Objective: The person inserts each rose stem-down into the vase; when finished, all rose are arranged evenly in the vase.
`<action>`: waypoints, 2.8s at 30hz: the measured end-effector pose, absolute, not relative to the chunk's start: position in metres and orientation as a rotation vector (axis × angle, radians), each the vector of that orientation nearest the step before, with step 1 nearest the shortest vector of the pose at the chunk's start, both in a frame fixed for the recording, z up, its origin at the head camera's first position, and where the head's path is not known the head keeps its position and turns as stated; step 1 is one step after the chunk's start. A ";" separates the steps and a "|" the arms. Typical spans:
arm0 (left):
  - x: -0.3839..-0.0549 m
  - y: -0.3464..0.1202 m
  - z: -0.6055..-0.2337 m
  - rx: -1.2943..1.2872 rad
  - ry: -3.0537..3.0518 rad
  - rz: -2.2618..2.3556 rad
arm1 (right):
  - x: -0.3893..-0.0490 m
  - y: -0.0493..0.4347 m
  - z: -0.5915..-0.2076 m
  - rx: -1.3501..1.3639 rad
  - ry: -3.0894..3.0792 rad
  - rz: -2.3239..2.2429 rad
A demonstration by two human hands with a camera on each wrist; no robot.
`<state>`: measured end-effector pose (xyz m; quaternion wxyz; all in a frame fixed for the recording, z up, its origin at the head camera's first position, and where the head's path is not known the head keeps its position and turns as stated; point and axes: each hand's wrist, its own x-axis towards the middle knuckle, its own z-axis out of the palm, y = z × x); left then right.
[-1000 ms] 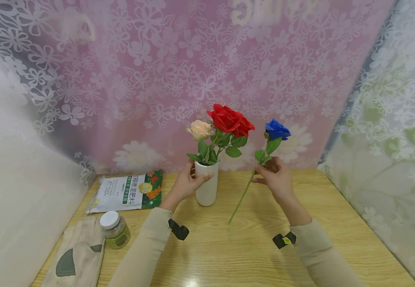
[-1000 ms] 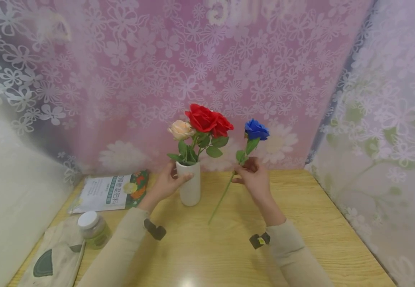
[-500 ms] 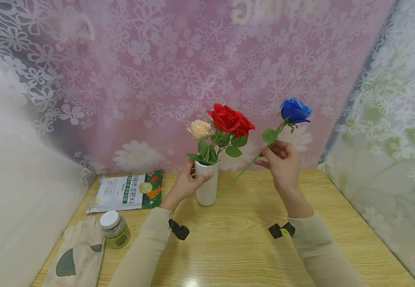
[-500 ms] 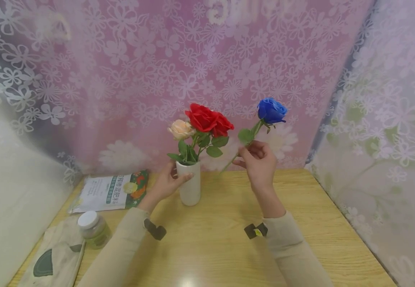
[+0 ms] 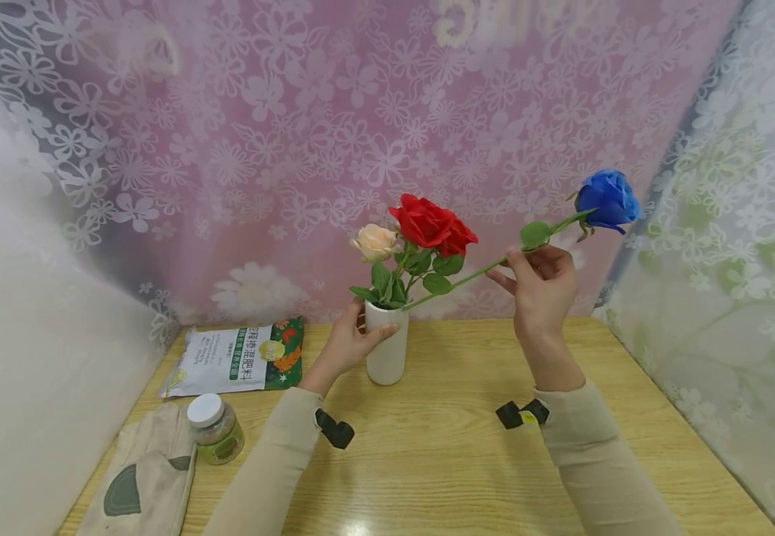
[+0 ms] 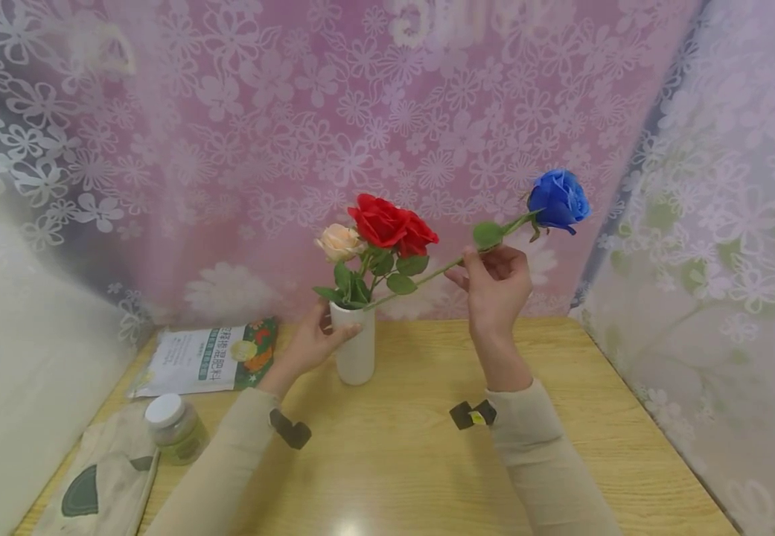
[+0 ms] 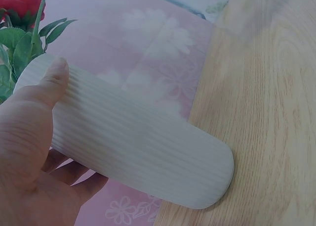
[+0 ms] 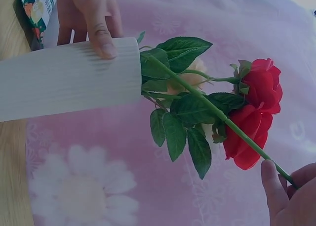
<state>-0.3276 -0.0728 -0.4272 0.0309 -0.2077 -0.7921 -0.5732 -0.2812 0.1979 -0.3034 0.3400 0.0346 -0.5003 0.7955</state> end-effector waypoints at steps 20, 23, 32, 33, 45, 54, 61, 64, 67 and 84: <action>-0.326 -0.073 -0.425 -0.613 -2.455 -1.768 | -0.292 0.171 -0.309 0.241 -1.385 1.918; -0.325 -0.073 -0.425 -0.618 -2.452 -1.773 | -0.293 0.165 -0.312 0.249 -1.412 1.917; -0.325 -0.074 -0.426 -0.627 -2.451 -1.793 | -0.298 0.158 -0.316 0.344 -1.426 1.903; -0.325 -0.074 -0.426 -0.628 -2.449 -1.792 | -0.298 0.159 -0.315 0.360 -1.420 1.887; -0.327 -0.072 -0.427 -0.628 -2.457 -1.770 | -0.297 0.167 -0.302 0.397 -1.367 1.821; -0.328 -0.073 -0.428 -0.628 -2.440 -1.786 | -0.302 0.154 -0.316 0.362 -1.588 1.816; -0.325 -0.072 -0.428 -0.629 -2.445 -1.780 | -0.305 0.132 -0.342 0.315 -1.797 1.837; -0.327 -0.072 -0.428 -0.639 -2.441 -1.761 | -0.310 0.123 -0.350 0.315 -1.846 1.826; -0.328 -0.072 -0.428 -0.647 -2.431 -1.748 | -0.313 0.117 -0.357 0.299 -1.896 1.792; -0.330 -0.073 -0.430 -0.700 -2.387 -1.745 | -0.320 0.109 -0.371 0.155 -2.065 1.434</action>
